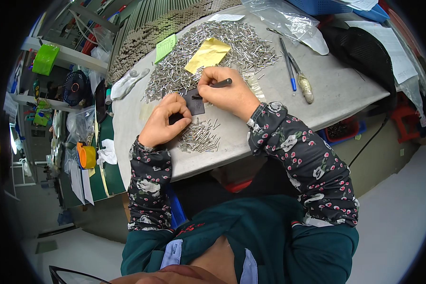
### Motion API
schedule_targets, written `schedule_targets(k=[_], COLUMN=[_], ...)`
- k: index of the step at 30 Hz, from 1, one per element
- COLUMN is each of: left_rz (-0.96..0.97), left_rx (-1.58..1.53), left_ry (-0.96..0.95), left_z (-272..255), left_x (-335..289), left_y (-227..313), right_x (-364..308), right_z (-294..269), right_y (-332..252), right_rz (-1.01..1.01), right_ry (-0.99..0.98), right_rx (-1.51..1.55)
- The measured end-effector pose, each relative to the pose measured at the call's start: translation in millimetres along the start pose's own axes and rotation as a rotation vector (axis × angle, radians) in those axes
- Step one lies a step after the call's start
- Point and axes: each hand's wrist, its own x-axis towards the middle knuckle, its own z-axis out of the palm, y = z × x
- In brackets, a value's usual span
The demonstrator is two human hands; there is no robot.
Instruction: The person holds small metal pins against a pad and marks them with a handheld tool, picks up a smartphone from the table, and processes more metal pins with the tool.
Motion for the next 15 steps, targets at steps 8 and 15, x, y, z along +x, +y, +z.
schedule_targets(k=[8,15], left_rz=[-0.206,-0.166], left_rx=[0.129,0.249], left_ry=[0.35,0.313], left_z=[1,9], left_x=[4,12], left_y=[-22,-20], right_x=[3,4], right_z=[5,4], right_y=[-3,0], right_rz=[0.021,-0.012], right_ry=[0.02,0.031], right_rx=[-0.021,0.002])
